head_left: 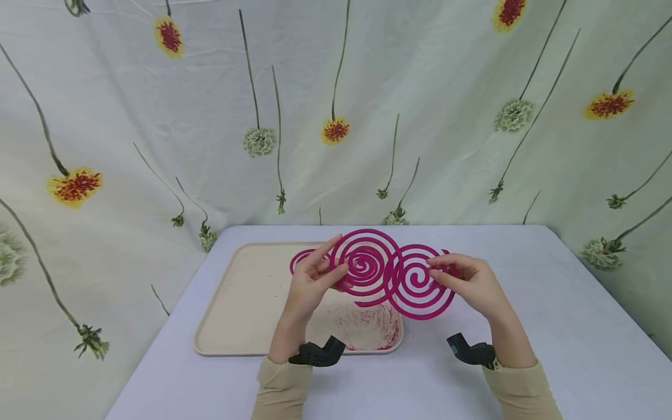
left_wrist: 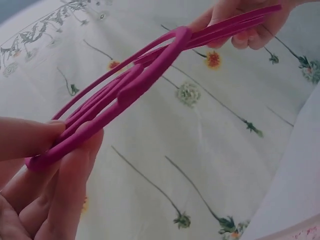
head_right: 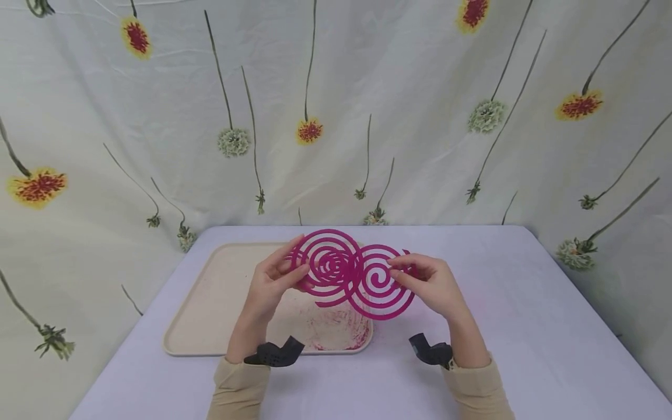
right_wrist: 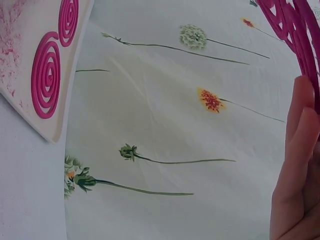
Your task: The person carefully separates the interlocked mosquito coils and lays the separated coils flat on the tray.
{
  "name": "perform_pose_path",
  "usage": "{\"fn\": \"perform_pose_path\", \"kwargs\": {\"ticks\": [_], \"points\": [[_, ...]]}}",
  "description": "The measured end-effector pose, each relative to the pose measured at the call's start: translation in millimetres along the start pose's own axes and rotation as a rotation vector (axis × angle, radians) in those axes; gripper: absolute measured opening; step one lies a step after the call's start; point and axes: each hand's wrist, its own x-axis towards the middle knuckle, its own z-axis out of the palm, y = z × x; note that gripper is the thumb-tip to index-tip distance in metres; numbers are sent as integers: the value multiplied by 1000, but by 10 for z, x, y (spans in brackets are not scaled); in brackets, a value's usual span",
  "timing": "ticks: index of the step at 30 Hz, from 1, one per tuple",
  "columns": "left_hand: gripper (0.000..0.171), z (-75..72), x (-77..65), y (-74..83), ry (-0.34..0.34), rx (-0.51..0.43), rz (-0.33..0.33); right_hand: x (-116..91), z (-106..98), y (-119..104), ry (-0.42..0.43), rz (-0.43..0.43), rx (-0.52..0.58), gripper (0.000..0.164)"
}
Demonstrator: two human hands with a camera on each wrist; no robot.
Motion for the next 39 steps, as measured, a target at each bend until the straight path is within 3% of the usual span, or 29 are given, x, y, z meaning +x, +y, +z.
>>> {"fn": "perform_pose_path", "kwargs": {"ticks": [5,10,13,17,22,27,31,35,39], "points": [[55,171,13,-25,180,-91,-17,12,129,-25,232,31,7,24],[59,350,24,-60,288,-171,-20,36,276,-32,404,12,78,20],[61,437,21,-65,340,-203,-22,44,341,-36,430,-3,117,18],[64,515,23,-78,398,-234,-15,41,404,-45,398,-5,140,15],[66,544,29,-115,410,-232,-1,41,435,-48,378,0,125,12],[58,449,21,-97,380,-176,10,40,354,-45,353,10,68,12],[48,320,13,-59,309,-110,-2,32,236,-26,251,39,18,19],[52,175,5,-28,171,-62,-28,22,124,-13,109,56,-31,29],[55,62,1,-17,-44,-30,-44,11,49,-8,-19,51,-52,35]]}}
